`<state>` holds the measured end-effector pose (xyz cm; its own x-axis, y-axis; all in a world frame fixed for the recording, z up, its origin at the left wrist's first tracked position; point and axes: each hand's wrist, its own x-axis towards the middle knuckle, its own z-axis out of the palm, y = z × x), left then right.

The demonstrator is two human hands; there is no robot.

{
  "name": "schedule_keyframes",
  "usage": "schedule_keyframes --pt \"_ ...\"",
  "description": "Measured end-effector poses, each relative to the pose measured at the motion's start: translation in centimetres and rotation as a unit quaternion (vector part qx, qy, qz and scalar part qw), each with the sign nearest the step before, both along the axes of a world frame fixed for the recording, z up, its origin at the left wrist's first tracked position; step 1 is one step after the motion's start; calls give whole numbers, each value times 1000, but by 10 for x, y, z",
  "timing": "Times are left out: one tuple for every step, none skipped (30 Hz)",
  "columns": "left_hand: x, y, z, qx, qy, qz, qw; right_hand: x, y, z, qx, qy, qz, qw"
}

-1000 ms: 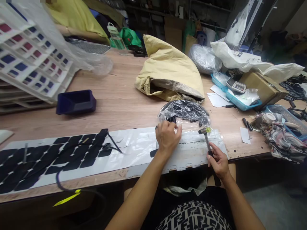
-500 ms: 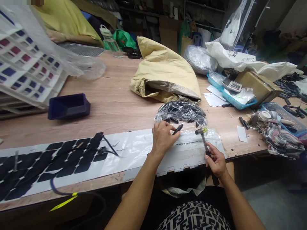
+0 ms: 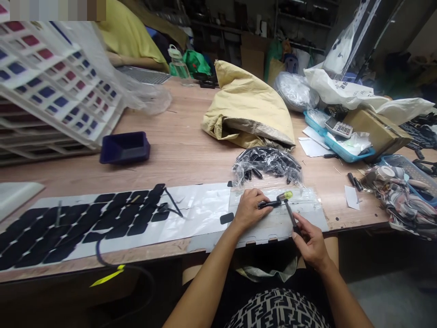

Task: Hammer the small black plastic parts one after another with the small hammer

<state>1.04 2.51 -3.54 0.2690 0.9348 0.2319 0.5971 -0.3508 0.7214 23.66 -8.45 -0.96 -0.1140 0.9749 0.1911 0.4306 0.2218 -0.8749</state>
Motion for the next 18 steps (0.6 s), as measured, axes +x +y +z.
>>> schedule_keyframes --pt "0 0 0 -1 -3 1 1000 -2 -2 1 10 -13 5 1000" --pt "0 0 0 -2 -5 0 1000 -5 -3 2 20 -26 8 999" --pt "0 0 -1 -3 -7 0 1000 -7 -4 4 32 -40 9 999" --pt "0 0 -1 -2 -8 0 1000 -10 -5 6 44 -53 8 998" --pt "0 0 -2 -2 -9 -1 1000 -12 -5 9 58 -65 7 996" --pt "0 0 -2 -1 -10 -1 1000 -14 -5 12 72 -74 7 995" --pt "0 0 -3 0 -10 0 1000 -16 -5 15 87 -82 8 993" --pt "0 1 -3 1 -10 0 1000 -17 -5 17 102 -87 10 991" --pt "0 1 -3 2 -10 0 1000 -19 -4 18 117 -92 15 989" --pt "0 1 -3 4 -9 0 1000 -19 -4 18 131 -98 21 986" --pt "0 1 -2 6 -8 1 1000 -20 -3 17 141 -106 27 984" --pt "1 1 -2 7 -8 2 1000 -20 -2 16 147 -114 31 982" --pt "1 1 -2 8 -8 3 1000 -21 -2 15 150 -123 34 980" --pt "1 1 -2 8 -9 4 1000 -20 -1 13 149 -130 33 980" --pt "1 2 -2 7 -9 4 1000 -20 -1 12 146 -133 28 980" --pt "1 2 -2 6 -10 4 1000 -19 -1 12 140 -133 20 981" --pt "1 2 -2 5 -10 3 1000 -18 -1 12 134 -129 10 982" --pt "1 2 -2 4 -10 1 1000 -17 -2 13 129 -124 0 984"
